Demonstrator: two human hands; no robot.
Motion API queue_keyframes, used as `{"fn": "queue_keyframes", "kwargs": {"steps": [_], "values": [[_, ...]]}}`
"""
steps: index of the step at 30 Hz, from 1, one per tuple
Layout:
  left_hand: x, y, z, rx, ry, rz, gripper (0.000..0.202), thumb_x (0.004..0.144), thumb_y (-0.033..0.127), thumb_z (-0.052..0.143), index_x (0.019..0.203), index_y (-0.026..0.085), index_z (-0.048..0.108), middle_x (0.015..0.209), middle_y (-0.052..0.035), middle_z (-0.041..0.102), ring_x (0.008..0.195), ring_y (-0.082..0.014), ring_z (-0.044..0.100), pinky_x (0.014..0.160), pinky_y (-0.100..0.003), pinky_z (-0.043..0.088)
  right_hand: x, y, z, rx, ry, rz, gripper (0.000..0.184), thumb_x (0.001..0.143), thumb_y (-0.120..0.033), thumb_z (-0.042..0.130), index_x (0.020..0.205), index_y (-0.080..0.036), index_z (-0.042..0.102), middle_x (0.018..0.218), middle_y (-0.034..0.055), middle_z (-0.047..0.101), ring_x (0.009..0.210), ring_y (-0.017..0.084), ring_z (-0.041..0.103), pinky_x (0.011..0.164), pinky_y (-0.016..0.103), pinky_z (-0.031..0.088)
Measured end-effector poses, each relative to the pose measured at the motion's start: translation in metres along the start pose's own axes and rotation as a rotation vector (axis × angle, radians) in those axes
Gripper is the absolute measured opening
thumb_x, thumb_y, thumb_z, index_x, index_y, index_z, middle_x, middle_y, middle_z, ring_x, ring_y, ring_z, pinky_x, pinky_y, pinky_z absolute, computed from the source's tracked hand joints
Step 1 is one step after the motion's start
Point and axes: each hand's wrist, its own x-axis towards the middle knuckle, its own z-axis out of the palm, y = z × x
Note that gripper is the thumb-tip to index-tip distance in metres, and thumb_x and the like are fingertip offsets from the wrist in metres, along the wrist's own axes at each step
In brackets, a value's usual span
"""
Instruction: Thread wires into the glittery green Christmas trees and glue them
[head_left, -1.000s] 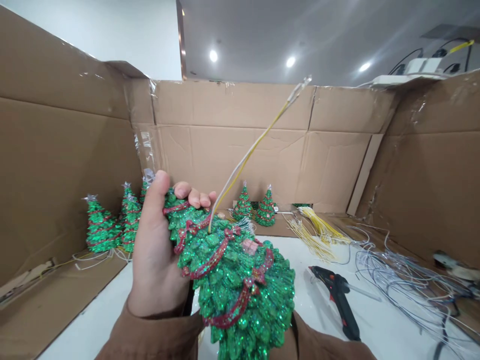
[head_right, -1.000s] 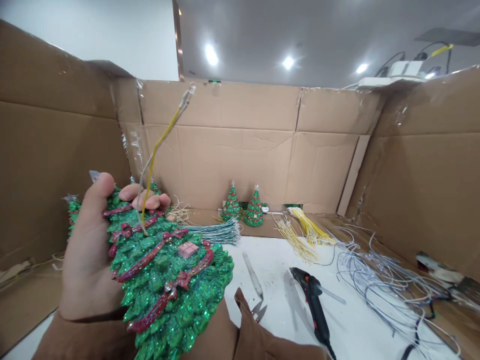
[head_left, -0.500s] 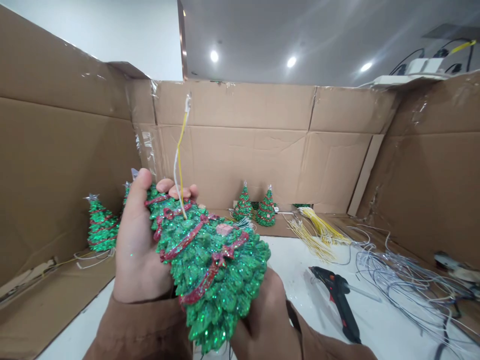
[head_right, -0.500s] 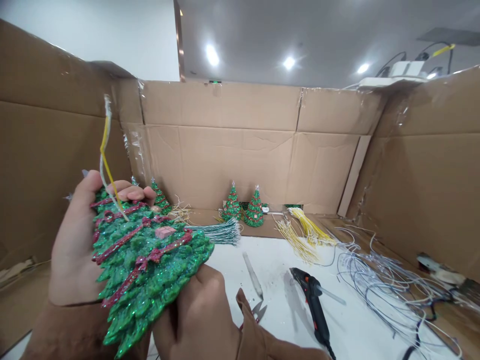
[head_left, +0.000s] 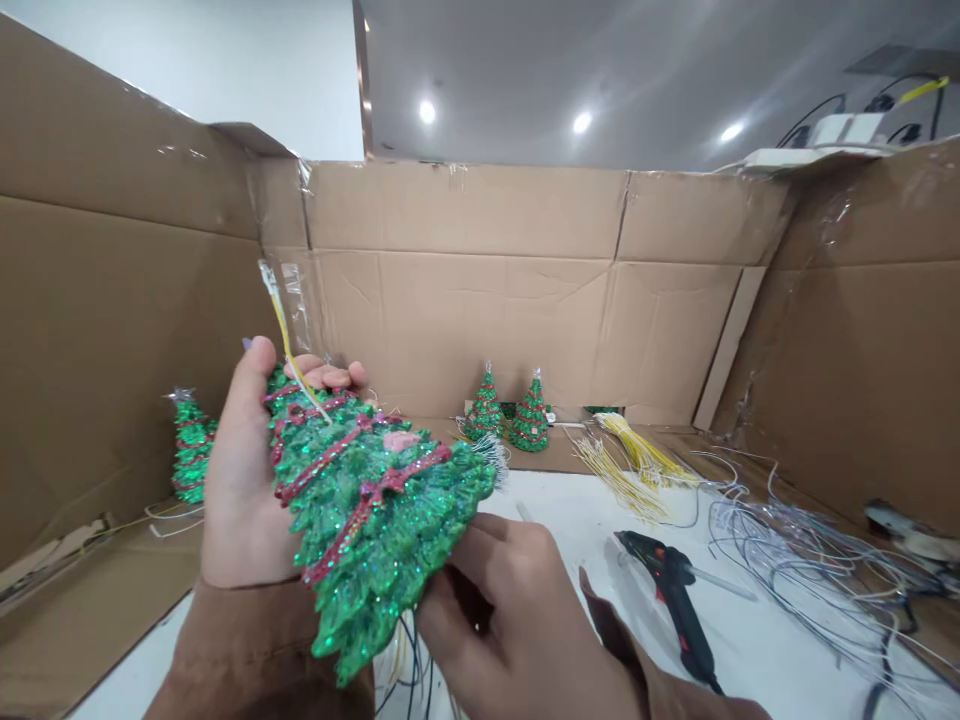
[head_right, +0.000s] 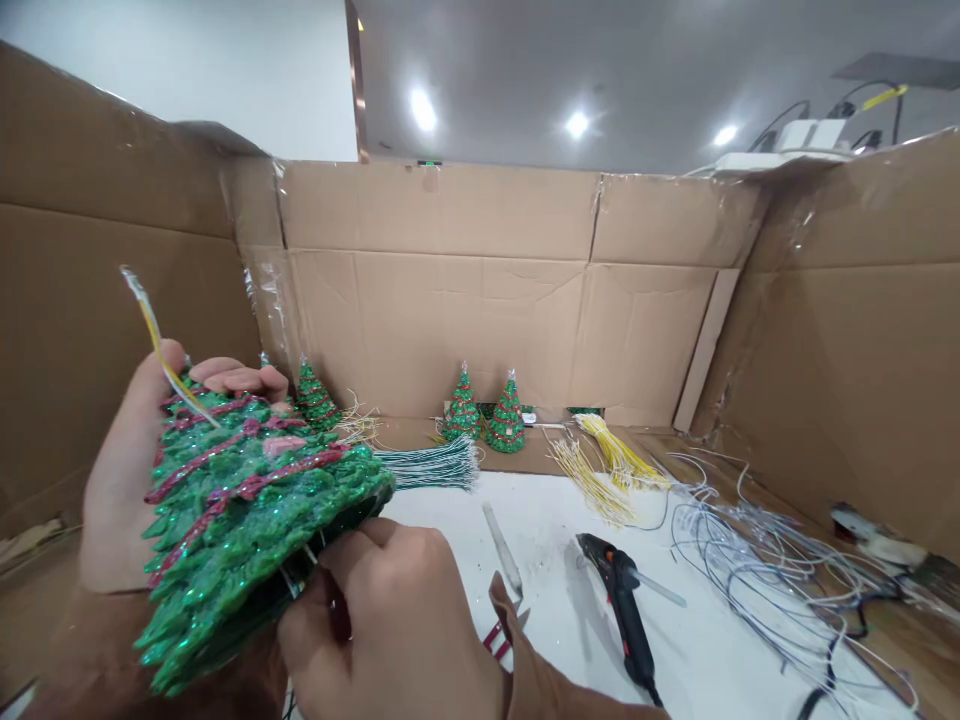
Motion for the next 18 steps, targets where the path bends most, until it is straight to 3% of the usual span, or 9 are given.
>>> {"fn": "queue_keyframes", "kwargs": {"steps": [5,7,10,14,16,18], "values": [[0.012,0.001,-0.015,0.012,-0.045,-0.016,0.033,0.089,0.036,0.047,0.061,0.017,0.046,0.055,0.0015,0.058,0.063,-0.0128,0.064,0.062,-0.026,0.052,-0.003,0.004,-0.004,-0.1,-0.16,0.063,0.016,0.066,-0.021,0.049,0.055,-0.017,0.038,0.055,-0.0027,0.042,0.051,0.008,0.036,0.049,0.024,0.021],[0.019,0.005,-0.023,0.052,-0.023,0.019,0.033,0.088,0.037,0.047,0.062,0.016,0.047,0.062,-0.001,0.061,0.066,-0.0141,0.063,0.063,-0.028,0.051,-0.003,0.006,-0.005,-0.187,-0.238,0.094,0.019,0.065,-0.018,0.048,0.053,-0.016,0.034,0.053,-0.0031,0.039,0.051,0.008,0.033,0.05,0.025,0.021],[0.025,0.011,-0.027,0.047,0.029,0.062,0.034,0.089,0.037,0.044,0.061,0.017,0.046,0.057,-0.0009,0.058,0.067,-0.0146,0.062,0.065,-0.029,0.05,-0.001,0.008,-0.009,-0.3,-0.332,0.147,0.02,0.064,-0.015,0.048,0.051,-0.016,0.034,0.051,-0.004,0.033,0.05,0.008,0.026,0.05,0.026,0.019],[0.023,0.007,-0.017,-0.031,-0.013,-0.003,0.034,0.089,0.035,0.048,0.059,0.018,0.042,0.048,0.0036,0.051,0.056,-0.0085,0.055,0.067,-0.025,0.05,-0.002,0.009,-0.025,-0.4,-0.481,0.205,0.018,0.065,-0.011,0.052,0.048,-0.017,0.048,0.049,-0.0044,0.036,0.048,0.008,0.021,0.048,0.026,0.018],[0.02,0.0,-0.012,-0.038,-0.072,-0.073,0.036,0.089,0.035,0.047,0.059,0.018,0.041,0.046,0.0045,0.047,0.05,-0.0061,0.051,0.064,-0.021,0.049,-0.005,0.01,-0.042,-0.404,-0.599,0.255,0.018,0.068,-0.011,0.057,0.052,-0.018,0.06,0.049,-0.0038,0.045,0.046,0.007,0.026,0.047,0.025,0.02],[0.018,-0.008,-0.007,0.008,-0.128,-0.153,0.038,0.089,0.037,0.046,0.057,0.018,0.041,0.046,0.0039,0.047,0.048,-0.006,0.05,0.061,-0.02,0.05,-0.009,0.012,-0.063,-0.373,-0.61,0.318,0.015,0.072,-0.019,0.064,0.057,-0.02,0.067,0.05,-0.0029,0.053,0.045,0.008,0.037,0.045,0.023,0.025]]}}
